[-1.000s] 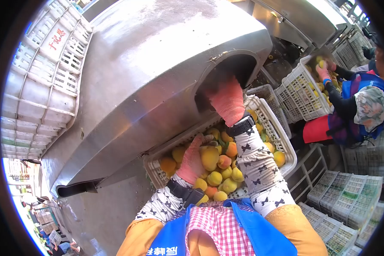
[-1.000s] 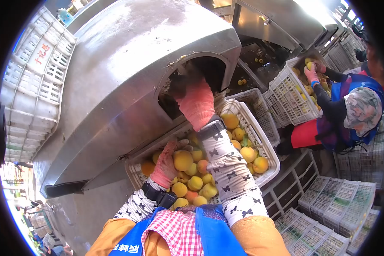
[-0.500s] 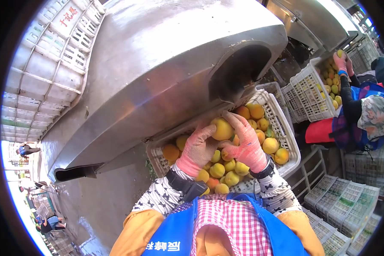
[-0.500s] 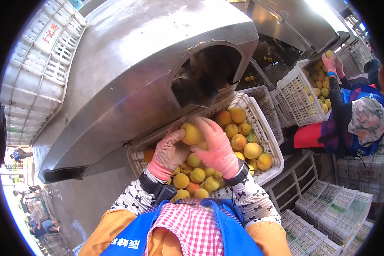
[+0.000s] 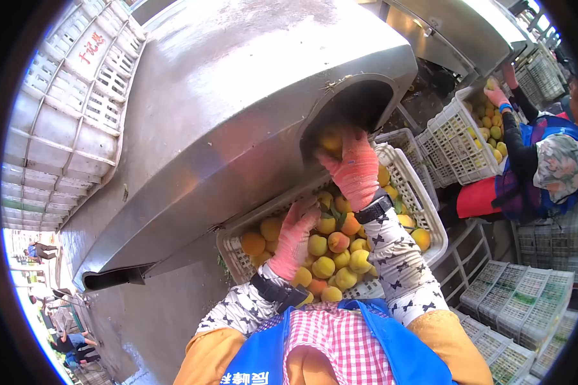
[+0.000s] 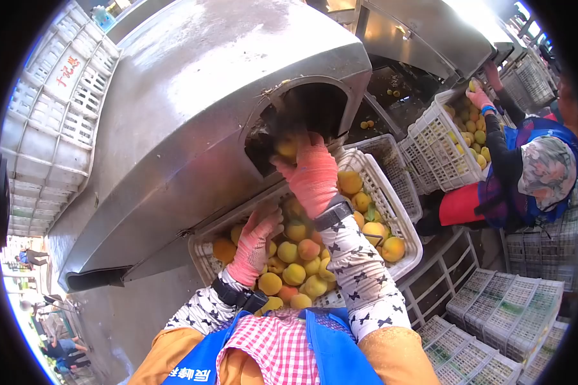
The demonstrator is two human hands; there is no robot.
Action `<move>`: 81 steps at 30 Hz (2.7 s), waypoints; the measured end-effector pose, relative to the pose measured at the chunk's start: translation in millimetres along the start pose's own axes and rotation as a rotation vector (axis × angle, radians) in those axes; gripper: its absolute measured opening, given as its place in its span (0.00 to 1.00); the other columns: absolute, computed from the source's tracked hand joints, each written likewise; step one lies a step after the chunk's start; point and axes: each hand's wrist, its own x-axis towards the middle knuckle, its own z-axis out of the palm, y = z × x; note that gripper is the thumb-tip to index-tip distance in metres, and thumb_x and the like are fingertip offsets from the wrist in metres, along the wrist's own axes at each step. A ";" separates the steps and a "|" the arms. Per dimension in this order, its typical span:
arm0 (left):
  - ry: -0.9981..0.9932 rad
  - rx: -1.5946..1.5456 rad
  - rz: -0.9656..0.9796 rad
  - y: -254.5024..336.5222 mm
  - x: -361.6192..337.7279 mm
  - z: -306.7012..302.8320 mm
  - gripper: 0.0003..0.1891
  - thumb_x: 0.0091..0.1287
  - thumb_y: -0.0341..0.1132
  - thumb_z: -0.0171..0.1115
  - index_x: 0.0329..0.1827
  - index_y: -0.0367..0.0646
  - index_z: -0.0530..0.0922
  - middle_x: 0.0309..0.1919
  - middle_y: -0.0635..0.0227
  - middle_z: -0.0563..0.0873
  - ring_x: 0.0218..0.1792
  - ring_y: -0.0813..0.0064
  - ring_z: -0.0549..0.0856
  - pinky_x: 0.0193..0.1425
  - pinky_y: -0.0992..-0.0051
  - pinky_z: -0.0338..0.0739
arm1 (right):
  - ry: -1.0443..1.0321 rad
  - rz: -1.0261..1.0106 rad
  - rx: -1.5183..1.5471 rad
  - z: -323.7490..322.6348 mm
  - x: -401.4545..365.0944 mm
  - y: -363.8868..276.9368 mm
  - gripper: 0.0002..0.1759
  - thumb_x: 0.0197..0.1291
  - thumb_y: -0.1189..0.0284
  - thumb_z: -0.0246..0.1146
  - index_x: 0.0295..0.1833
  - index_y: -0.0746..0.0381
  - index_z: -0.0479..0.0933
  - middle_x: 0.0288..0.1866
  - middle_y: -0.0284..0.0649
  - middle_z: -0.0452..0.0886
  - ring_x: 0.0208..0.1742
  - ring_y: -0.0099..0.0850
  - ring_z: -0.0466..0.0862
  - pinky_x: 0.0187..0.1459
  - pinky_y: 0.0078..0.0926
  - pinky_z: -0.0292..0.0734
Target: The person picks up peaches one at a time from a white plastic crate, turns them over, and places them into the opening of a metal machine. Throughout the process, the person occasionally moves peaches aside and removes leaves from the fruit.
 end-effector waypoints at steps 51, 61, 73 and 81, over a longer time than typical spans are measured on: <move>-0.399 -0.604 -0.313 9.0 -14.2 -12.9 0.37 0.67 0.56 0.61 0.68 0.33 0.71 0.53 0.47 0.85 0.51 0.56 0.87 0.55 0.63 0.85 | -0.405 0.003 0.566 -92.4 -99.6 13.5 0.51 0.50 0.61 0.79 0.78 0.64 0.63 0.76 0.47 0.66 0.76 0.37 0.67 0.76 0.35 0.60; -0.454 -0.627 -0.160 16.8 -10.3 -11.6 0.40 0.60 0.53 0.68 0.70 0.37 0.69 0.57 0.53 0.84 0.53 0.59 0.86 0.58 0.61 0.82 | -0.189 -0.085 0.407 -96.0 -85.2 -23.9 0.41 0.47 0.81 0.70 0.72 0.65 0.70 0.69 0.51 0.72 0.70 0.48 0.75 0.71 0.39 0.71; -0.536 -0.511 -0.124 16.8 1.7 -8.5 0.39 0.59 0.58 0.70 0.65 0.36 0.74 0.51 0.52 0.85 0.46 0.58 0.88 0.50 0.63 0.84 | -0.189 0.122 0.292 -75.2 -36.6 -8.4 0.48 0.49 0.69 0.75 0.76 0.66 0.64 0.68 0.53 0.73 0.64 0.48 0.77 0.67 0.38 0.72; -0.392 -0.551 -0.072 10.8 15.4 -12.6 0.34 0.64 0.52 0.69 0.66 0.39 0.73 0.53 0.60 0.84 0.50 0.65 0.86 0.54 0.64 0.85 | -0.308 -0.169 0.045 -58.3 3.9 4.5 0.46 0.47 0.67 0.76 0.74 0.62 0.68 0.68 0.56 0.72 0.67 0.54 0.73 0.71 0.43 0.66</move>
